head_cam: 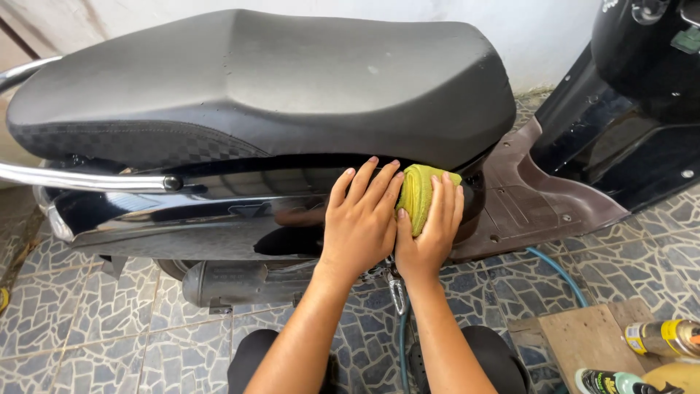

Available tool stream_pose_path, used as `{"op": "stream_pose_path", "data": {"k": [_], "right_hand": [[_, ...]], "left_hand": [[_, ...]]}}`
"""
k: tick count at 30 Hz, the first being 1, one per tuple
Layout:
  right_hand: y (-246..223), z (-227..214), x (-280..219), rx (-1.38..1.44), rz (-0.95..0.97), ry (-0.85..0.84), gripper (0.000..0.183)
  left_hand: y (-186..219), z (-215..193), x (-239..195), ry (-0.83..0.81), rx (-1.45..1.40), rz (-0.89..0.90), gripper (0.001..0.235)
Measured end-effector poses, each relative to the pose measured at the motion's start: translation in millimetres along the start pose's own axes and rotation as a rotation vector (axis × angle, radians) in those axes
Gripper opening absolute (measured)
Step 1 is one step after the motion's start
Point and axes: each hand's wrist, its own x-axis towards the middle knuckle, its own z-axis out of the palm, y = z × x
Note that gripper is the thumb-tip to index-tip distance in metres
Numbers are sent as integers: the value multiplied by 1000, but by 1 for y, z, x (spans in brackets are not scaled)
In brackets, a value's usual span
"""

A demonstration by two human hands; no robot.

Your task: The person cleans the side panel of a motorcycle by wiping it with a cloth held in one or both hands, occasionally unfolding, folding, and wringing the cloth.

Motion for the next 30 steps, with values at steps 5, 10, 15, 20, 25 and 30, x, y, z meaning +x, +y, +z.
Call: {"op": "stream_pose_path", "data": {"k": [5, 10, 15, 20, 25, 30], "right_hand": [[16, -10, 4, 125, 65, 19, 63], [16, -8, 6, 187, 222, -43, 64], [-47, -5, 4, -18, 13, -81, 74], [-29, -3, 8, 19, -29, -68, 69], [17, -11, 7, 114, 104, -51, 65], [-15, -6, 13, 124, 142, -23, 61]], "left_hand": [[-28, -19, 2, 41, 64, 5, 48], [-49, -24, -16, 54, 179, -10, 49], [-42, -12, -16, 171, 217, -81, 45], [-42, -16, -17, 141, 198, -112, 49], [-40, -17, -17, 161, 139, -113, 44], [-41, -14, -20, 172, 143, -123, 45]]}}
